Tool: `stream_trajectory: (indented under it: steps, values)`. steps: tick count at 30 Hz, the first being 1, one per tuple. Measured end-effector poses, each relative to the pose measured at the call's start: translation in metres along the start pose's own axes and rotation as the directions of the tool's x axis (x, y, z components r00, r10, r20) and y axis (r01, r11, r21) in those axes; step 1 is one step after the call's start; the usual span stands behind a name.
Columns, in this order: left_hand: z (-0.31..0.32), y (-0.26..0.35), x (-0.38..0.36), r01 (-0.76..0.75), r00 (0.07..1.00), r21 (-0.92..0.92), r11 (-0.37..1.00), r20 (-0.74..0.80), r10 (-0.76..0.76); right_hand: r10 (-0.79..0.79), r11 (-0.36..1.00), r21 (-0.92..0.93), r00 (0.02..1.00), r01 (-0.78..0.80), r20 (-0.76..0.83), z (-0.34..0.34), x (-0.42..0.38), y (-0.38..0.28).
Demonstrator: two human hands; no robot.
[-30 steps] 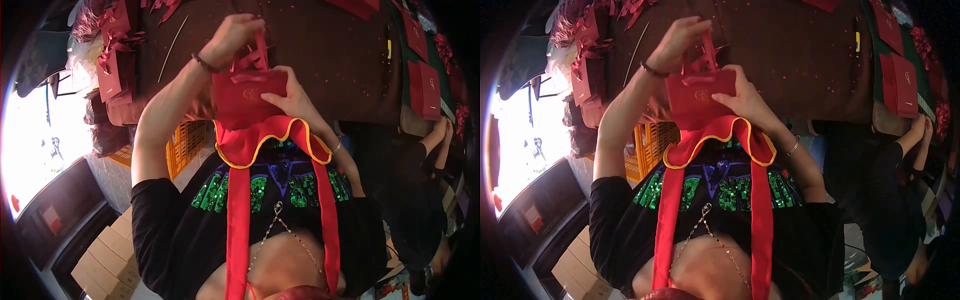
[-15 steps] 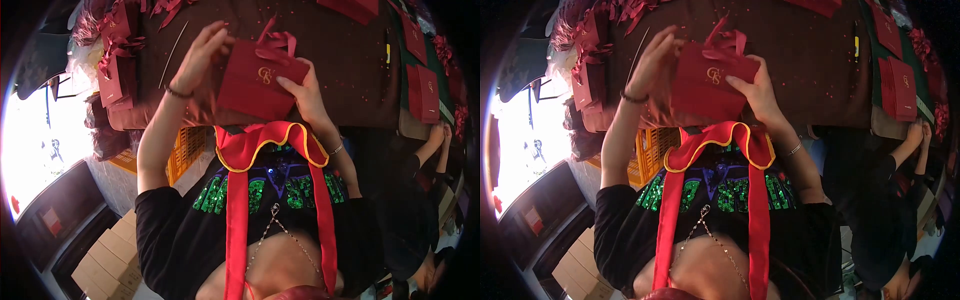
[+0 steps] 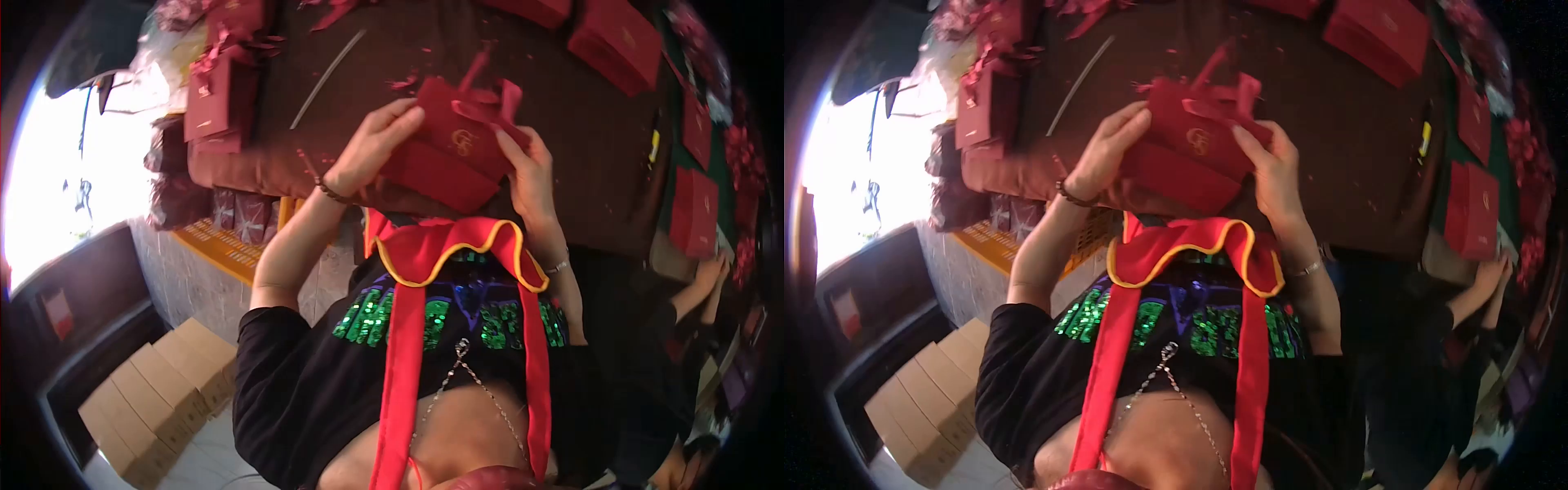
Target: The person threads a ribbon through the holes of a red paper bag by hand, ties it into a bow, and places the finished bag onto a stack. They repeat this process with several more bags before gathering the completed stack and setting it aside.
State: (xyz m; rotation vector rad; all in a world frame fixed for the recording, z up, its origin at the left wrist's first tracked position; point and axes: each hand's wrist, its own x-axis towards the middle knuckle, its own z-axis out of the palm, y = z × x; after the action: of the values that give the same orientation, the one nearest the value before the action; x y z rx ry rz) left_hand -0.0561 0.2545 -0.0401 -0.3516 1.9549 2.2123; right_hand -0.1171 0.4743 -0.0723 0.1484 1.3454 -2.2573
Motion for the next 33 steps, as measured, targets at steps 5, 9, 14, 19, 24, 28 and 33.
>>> stream_trajectory:
  steps: [5, 9, 14, 19, 24, 28, 33]
  values:
    - [-0.001, 0.007, -0.022, 0.034, 0.995, -0.257, 0.966, 0.102, -0.008, 0.042, 0.999, -0.008, 0.996, -0.041, 0.080, 0.012, 0.007, 0.000]
    - [-0.008, 0.007, -0.032, 0.022, 0.999, -0.186, 0.982, 0.046, -0.013, 0.157, 0.983, -0.116, 0.974, -0.139, 0.164, 0.013, 0.015, 0.001]
    - [-0.017, 0.013, -0.040, 0.049, 0.999, -0.121, 0.991, 0.028, -0.046, 0.095, 0.970, -0.242, 0.963, -0.032, 0.251, 0.021, 0.017, 0.003]
    - [-0.051, 0.047, -0.066, -0.081, 0.988, 0.386, 0.919, -0.094, 0.126, 0.177, 0.951, -0.299, 0.931, -0.078, 0.320, 0.040, 0.015, 0.008]
    - [-0.128, 0.124, -0.116, -0.102, 0.636, 0.629, 0.771, -0.554, 0.536, 0.135, 0.963, -0.258, 0.966, -0.076, 0.219, 0.031, 0.019, 0.003]
    - [-0.179, 0.133, -0.104, 0.482, 0.567, 0.855, 0.188, -0.469, 0.677, 0.129, 0.959, -0.276, 0.962, -0.059, 0.241, 0.016, 0.020, 0.009]
    - [-0.226, 0.071, -0.040, 0.633, 0.613, 0.774, 0.020, -0.517, 0.597, 0.100, 0.943, -0.332, 0.950, 0.004, 0.295, 0.015, 0.017, 0.014]
